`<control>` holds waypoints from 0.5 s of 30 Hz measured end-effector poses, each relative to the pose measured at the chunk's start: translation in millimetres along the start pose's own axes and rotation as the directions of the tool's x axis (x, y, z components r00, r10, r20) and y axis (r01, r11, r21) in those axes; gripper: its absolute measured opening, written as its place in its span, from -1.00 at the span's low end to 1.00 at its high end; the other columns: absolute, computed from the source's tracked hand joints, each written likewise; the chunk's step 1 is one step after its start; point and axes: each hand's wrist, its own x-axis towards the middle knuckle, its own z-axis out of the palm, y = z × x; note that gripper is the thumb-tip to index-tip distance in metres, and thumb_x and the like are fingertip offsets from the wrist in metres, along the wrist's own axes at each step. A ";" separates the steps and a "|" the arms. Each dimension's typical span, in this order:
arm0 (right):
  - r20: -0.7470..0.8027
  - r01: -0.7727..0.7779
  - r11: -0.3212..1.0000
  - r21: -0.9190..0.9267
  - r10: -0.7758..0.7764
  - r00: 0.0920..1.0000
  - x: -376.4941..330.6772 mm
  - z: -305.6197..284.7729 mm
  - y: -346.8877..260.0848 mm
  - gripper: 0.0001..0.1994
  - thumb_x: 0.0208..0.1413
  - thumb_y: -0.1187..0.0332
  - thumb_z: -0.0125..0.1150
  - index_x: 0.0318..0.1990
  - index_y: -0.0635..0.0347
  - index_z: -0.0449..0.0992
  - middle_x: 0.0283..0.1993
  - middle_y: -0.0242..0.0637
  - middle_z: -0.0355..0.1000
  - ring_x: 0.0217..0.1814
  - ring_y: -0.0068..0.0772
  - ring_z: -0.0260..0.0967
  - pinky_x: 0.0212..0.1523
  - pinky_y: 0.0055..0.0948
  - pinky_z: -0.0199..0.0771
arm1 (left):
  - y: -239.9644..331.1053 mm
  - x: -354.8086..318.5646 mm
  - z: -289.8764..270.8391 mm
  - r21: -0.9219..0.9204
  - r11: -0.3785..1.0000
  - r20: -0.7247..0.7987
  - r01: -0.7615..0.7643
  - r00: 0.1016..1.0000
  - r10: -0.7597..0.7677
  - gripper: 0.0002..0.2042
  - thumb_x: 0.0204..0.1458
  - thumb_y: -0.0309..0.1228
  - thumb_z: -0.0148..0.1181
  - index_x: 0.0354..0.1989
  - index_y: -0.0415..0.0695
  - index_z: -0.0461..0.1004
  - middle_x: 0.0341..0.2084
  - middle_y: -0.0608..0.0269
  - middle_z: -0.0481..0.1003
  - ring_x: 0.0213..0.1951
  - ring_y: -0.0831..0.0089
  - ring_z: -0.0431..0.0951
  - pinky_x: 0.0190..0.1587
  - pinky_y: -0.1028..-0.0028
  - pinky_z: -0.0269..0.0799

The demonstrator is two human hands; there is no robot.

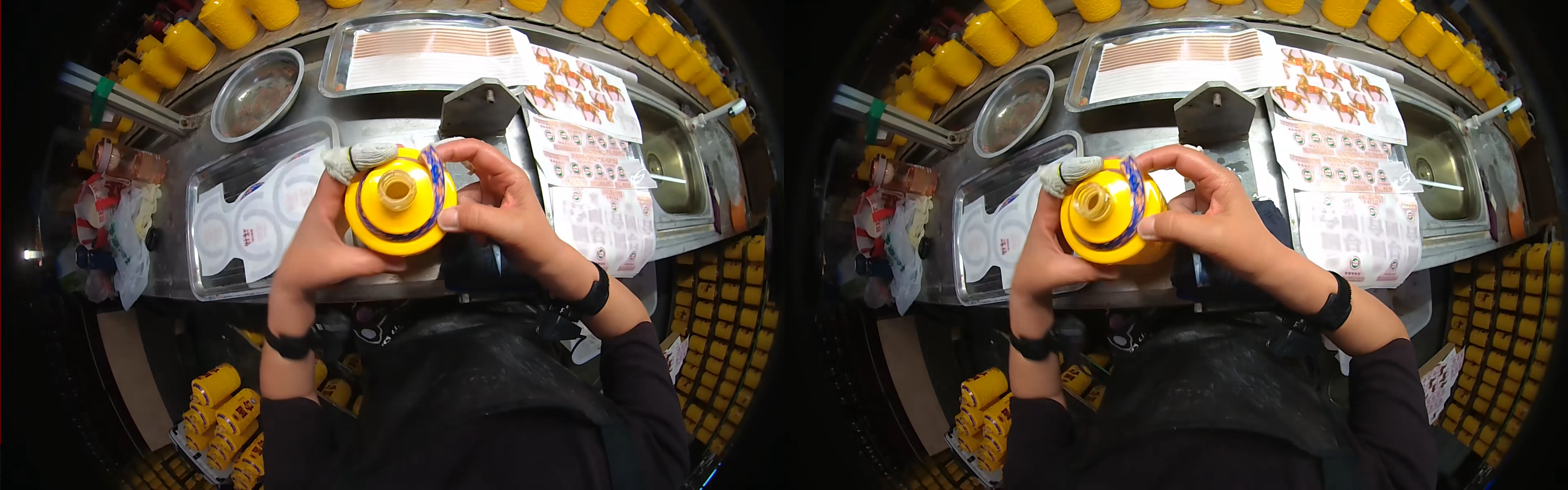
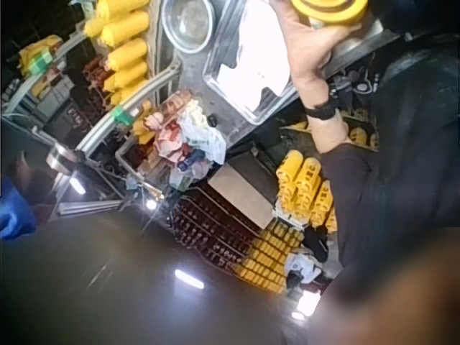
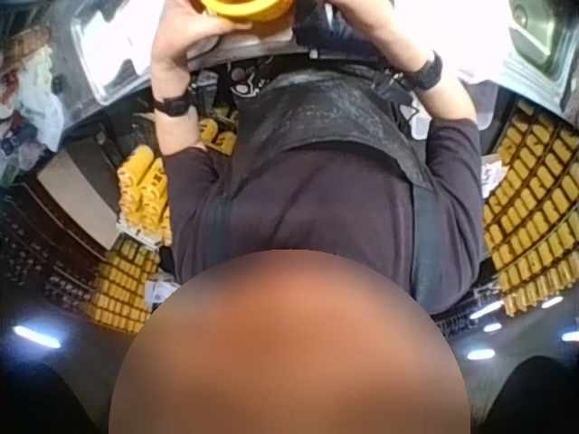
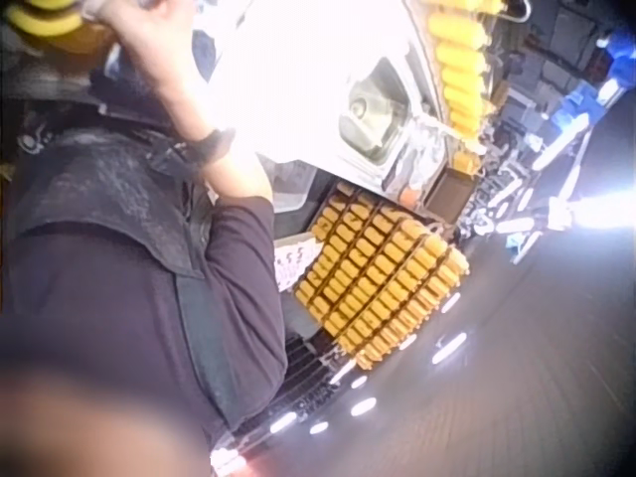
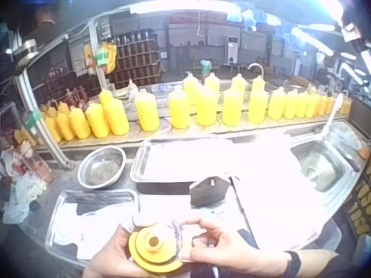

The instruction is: Apply adhesive labels to yellow textured bottles at a production line station.

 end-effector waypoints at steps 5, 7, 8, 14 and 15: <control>-0.022 0.065 0.998 -0.005 -0.065 0.998 -0.1 4.8 7.2 -0.52 -0.07 0.45 0.42 0.04 0.19 0.38 -0.02 -0.48 0.35 -0.43 -0.88 0.30 -0.39 -0.79 0.29 | 17.1 0.3 -7.2 0.024 0.999 0.099 -0.025 0.995 0.023 0.03 -0.39 -0.35 0.58 0.36 -0.21 0.10 0.34 0.10 0.12 0.35 0.29 0.13 0.38 0.35 -0.05; -0.023 0.107 0.990 -0.092 -0.110 0.994 -0.3 2.4 10.4 -0.55 -0.04 0.43 0.41 0.02 0.19 0.38 -0.09 -0.50 0.36 -0.46 -0.91 0.25 -0.43 -0.80 0.26 | 21.7 -5.7 11.6 -0.117 0.993 0.005 0.010 1.000 -0.009 -0.12 -0.24 -0.41 0.50 0.33 -0.23 0.14 0.28 0.11 0.21 0.29 0.31 0.24 0.33 0.35 0.07; -0.020 0.102 0.991 -0.088 -0.105 0.994 0.0 3.3 10.1 -0.55 -0.04 0.43 0.41 0.02 0.19 0.38 -0.09 -0.50 0.36 -0.46 -0.91 0.25 -0.43 -0.80 0.26 | 24.8 -9.8 23.2 -0.099 0.994 -0.102 0.055 0.993 -0.065 -0.18 -0.18 -0.44 0.45 0.31 -0.24 0.16 0.24 0.12 0.26 0.26 0.33 0.28 0.31 0.35 0.12; 0.004 0.158 0.984 -0.079 -0.158 0.987 0.3 2.2 11.9 -0.59 0.05 0.41 0.34 0.04 0.20 0.37 -0.03 -0.47 0.36 -0.48 -0.92 0.26 -0.46 -0.82 0.27 | 18.8 -5.9 32.8 -0.056 0.998 -0.154 -0.012 0.988 0.003 -0.27 -0.10 -0.49 0.39 0.29 -0.24 0.17 0.12 0.13 0.34 0.18 0.37 0.35 0.24 0.38 0.22; -0.001 0.158 0.984 -0.078 -0.159 0.987 0.6 1.5 12.2 -0.59 0.05 0.41 0.34 0.04 0.20 0.37 -0.03 -0.47 0.36 -0.48 -0.92 0.26 -0.46 -0.82 0.27 | 18.5 -5.3 32.6 -0.056 0.998 -0.149 -0.010 0.989 0.001 -0.27 -0.10 -0.49 0.39 0.29 -0.24 0.17 0.12 0.13 0.34 0.18 0.37 0.35 0.24 0.38 0.22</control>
